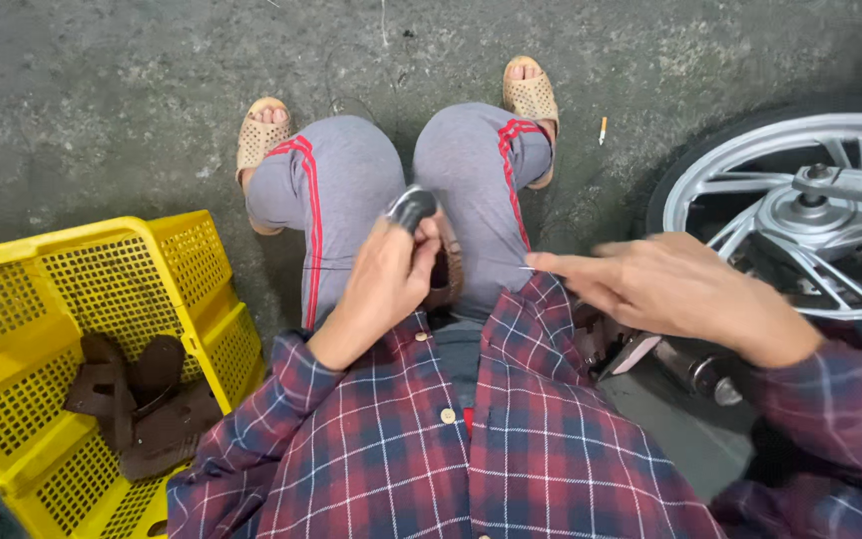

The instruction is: The person sits on the ground and sews a brown sandal using a needle and thread. They repeatedly push the needle through the sandal's sole and pull the thread to secure the stitching.

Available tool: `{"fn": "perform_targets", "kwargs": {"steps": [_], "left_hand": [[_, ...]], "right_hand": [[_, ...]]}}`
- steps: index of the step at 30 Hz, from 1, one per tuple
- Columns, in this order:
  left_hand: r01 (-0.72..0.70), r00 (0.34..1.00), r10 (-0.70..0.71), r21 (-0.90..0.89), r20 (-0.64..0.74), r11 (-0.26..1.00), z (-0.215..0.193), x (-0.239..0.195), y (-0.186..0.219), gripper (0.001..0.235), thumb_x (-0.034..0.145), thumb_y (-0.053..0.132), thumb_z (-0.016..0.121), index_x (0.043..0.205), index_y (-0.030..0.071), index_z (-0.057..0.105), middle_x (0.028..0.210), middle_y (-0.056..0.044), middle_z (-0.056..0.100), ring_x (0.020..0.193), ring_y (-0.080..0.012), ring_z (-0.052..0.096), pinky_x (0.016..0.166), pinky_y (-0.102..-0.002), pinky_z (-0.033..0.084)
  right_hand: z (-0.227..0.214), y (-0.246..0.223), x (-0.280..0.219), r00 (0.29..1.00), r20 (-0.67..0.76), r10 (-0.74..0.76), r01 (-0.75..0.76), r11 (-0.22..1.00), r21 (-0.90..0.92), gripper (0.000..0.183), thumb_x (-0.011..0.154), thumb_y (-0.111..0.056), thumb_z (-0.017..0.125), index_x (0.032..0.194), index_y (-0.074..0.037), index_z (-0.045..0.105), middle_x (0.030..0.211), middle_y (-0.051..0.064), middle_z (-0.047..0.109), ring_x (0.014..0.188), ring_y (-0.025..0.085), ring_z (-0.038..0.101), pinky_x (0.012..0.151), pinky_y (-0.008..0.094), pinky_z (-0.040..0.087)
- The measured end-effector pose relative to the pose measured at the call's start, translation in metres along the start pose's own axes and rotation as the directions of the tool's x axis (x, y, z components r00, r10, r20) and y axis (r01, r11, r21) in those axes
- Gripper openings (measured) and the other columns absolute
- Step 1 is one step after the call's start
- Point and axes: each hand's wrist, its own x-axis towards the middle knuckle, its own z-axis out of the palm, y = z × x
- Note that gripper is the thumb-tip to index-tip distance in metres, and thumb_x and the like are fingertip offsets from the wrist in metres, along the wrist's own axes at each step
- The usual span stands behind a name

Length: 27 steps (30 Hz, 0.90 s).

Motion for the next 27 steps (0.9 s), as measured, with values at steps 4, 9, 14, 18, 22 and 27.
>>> {"fn": "perform_targets", "kwargs": {"steps": [4, 9, 14, 18, 22, 27], "left_hand": [[-0.22, 0.921, 0.296, 0.288, -0.255, 0.932, -0.014, -0.009, 0.015, 0.031, 0.086, 0.008, 0.063, 0.059, 0.007, 0.048, 0.06, -0.008, 0.044, 0.066, -0.0326, 0.053, 0.06, -0.04, 0.04], [-0.163, 0.966, 0.203, 0.231, -0.163, 0.959, 0.013, -0.024, -0.011, 0.015, 0.076, 0.011, 0.072, 0.071, 0.003, 0.06, 0.061, -0.012, 0.051, 0.064, -0.0336, 0.057, 0.056, -0.042, 0.044], [-0.013, 0.99, 0.007, -0.04, -0.143, 0.999, -0.005, -0.023, 0.007, 0.017, 0.082, 0.012, 0.069, 0.073, 0.001, 0.061, 0.063, -0.017, 0.058, 0.067, -0.0377, 0.061, 0.057, -0.041, 0.048], [0.18, 0.983, -0.177, -0.049, 0.053, 0.983, -0.022, -0.016, 0.031, 0.029, 0.082, 0.027, 0.069, 0.068, 0.001, 0.065, 0.06, -0.02, 0.062, 0.067, -0.0439, 0.062, 0.056, -0.049, 0.047], [0.282, 0.953, -0.279, -0.014, 0.118, 0.959, -0.004, -0.014, 0.018, 0.033, 0.08, 0.033, 0.066, 0.064, 0.004, 0.064, 0.056, -0.016, 0.063, 0.067, -0.0421, 0.063, 0.056, -0.047, 0.047], [0.456, 0.89, -0.44, -0.226, 0.118, 0.861, -0.015, -0.019, 0.021, 0.03, 0.083, 0.027, 0.061, 0.056, 0.015, 0.063, 0.047, -0.002, 0.063, 0.055, -0.0187, 0.068, 0.058, -0.032, 0.052]], "right_hand": [[0.009, -0.021, 0.019, 0.973, -0.224, -0.047, 0.126, 0.927, 0.354, 0.044, 0.086, -0.031, 0.058, 0.129, -0.026, 0.055, 0.069, 0.017, 0.068, 0.07, 0.041, 0.067, 0.058, 0.052, 0.052], [0.073, -0.042, 0.064, 0.801, -0.565, 0.198, 0.411, 0.504, 0.759, 0.019, 0.079, -0.01, 0.072, 0.098, -0.012, 0.072, 0.04, -0.001, 0.039, 0.039, 0.01, 0.044, 0.04, 0.021, 0.036], [0.068, -0.063, 0.068, 0.72, -0.656, 0.227, 0.521, 0.447, 0.727, 0.01, 0.078, -0.008, 0.074, 0.088, -0.009, 0.073, 0.045, -0.001, 0.051, 0.041, 0.01, 0.047, 0.041, 0.022, 0.04], [0.072, -0.076, 0.066, 0.748, -0.637, 0.186, 0.541, 0.385, 0.748, 0.005, 0.077, -0.008, 0.076, 0.08, -0.009, 0.071, 0.044, -0.001, 0.045, 0.043, 0.008, 0.044, 0.041, 0.022, 0.037], [0.061, -0.074, 0.055, 0.783, -0.6, 0.166, 0.502, 0.401, 0.766, 0.006, 0.079, -0.01, 0.074, 0.079, -0.008, 0.069, 0.046, 0.002, 0.049, 0.045, 0.01, 0.047, 0.042, 0.024, 0.039], [0.052, -0.066, 0.041, 0.849, -0.526, 0.046, 0.122, 0.952, 0.28, 0.027, 0.096, -0.026, 0.048, 0.123, -0.022, 0.052, 0.08, 0.005, 0.059, 0.06, 0.029, 0.065, 0.053, 0.044, 0.051]]}}
